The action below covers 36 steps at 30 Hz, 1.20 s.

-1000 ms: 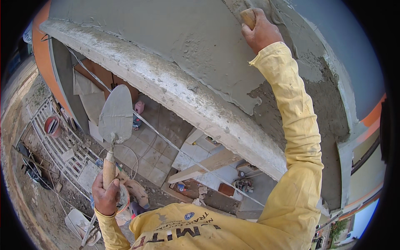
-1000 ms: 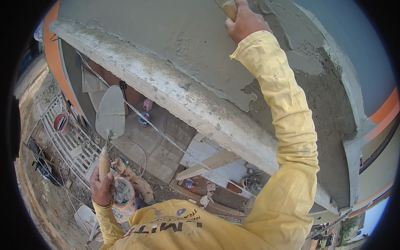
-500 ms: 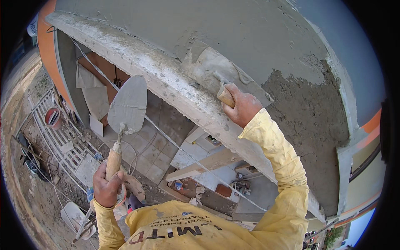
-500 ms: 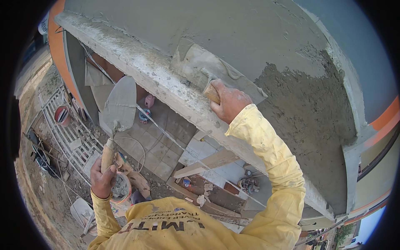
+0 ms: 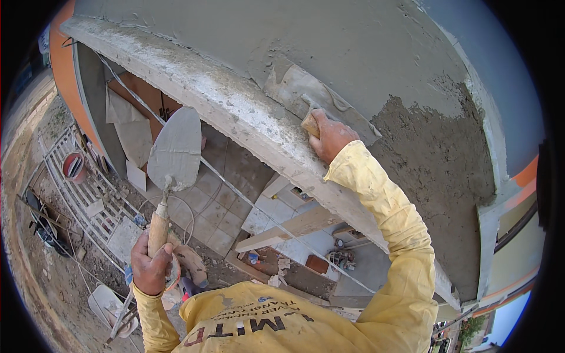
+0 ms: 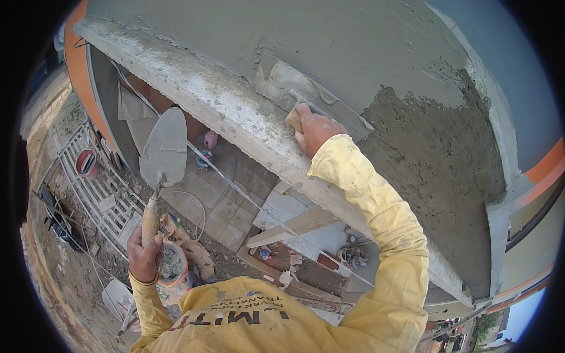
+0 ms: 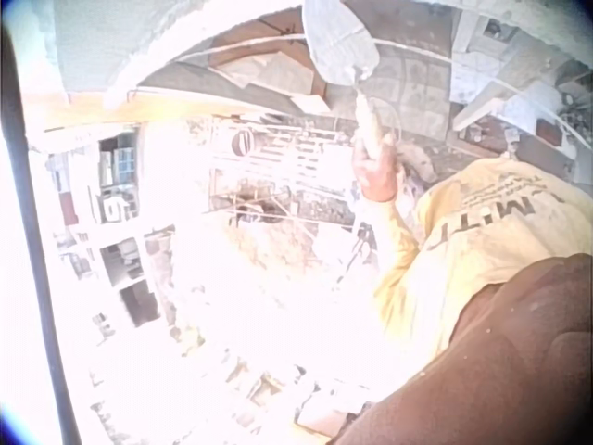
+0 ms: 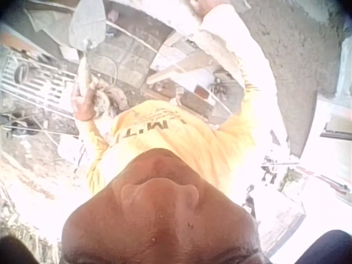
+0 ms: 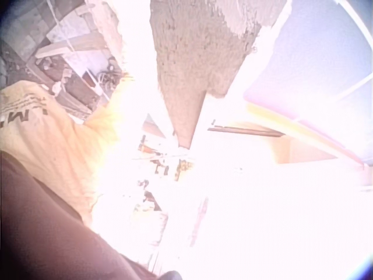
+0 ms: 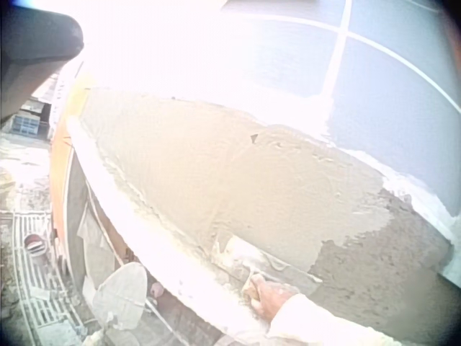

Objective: The person scoops plaster from a bucket onto a plastering trowel using a hand trowel, applies the plaster to the exterior wall, and smooths the wall surface with the trowel.

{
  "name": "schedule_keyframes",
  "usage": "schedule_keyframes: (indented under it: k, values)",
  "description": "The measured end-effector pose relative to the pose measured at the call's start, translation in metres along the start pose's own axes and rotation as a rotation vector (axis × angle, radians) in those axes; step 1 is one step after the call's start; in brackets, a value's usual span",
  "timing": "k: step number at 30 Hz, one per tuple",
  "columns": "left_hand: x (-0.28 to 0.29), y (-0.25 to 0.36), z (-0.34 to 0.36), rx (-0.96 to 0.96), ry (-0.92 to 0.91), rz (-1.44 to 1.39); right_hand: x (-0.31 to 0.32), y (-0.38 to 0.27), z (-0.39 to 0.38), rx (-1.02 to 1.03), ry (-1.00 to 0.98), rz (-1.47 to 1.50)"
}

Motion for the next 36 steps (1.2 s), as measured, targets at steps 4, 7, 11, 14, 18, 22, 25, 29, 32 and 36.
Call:
schedule_keyframes:
  k: [4,7,11,14,18,22,25,29,32,36]
  values:
    - [0.006,-0.007,0.002,-0.012,0.020,0.014,-0.010,0.000,0.011,0.021,0.050,-0.010]
    - [0.006,-0.004,0.003,0.009,0.040,0.005,-0.010,-0.012,0.019,0.045,0.085,-0.020]
    - [0.006,0.002,0.001,0.010,0.020,0.017,0.004,-0.026,0.039,0.033,0.115,-0.040]
    - [0.005,0.007,-0.002,0.001,0.002,-0.008,0.032,-0.025,0.049,0.015,0.203,-0.045]
    - [0.005,0.008,-0.006,-0.038,0.027,0.021,0.080,-0.016,0.060,-0.029,0.369,-0.056]
    - [0.005,0.011,-0.012,-0.036,0.029,-0.010,0.138,0.002,0.058,-0.146,0.672,-0.116]
    - [0.007,0.007,-0.014,-0.041,0.016,0.009,0.187,0.010,0.027,-0.174,0.885,-0.029]
    - [-0.006,0.002,-0.012,-0.016,-0.010,-0.060,0.188,0.073,0.010,-0.209,1.062,-0.131]
    - [0.000,0.001,-0.011,-0.019,-0.021,-0.079,0.141,0.066,-0.022,-0.035,0.793,0.140]
    - [-0.010,-0.001,-0.008,-0.058,-0.031,-0.062,0.063,0.058,-0.061,-0.045,0.373,0.003]
Point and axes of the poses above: each hand's wrist, its own z-axis towards the middle knuckle, its own x-axis out of the back of the hand, y = z × x, the point moved 4 cm from there along z, towards the middle knuckle, and after that the axes turned 11 degrees about y, right-handed, at the moved point
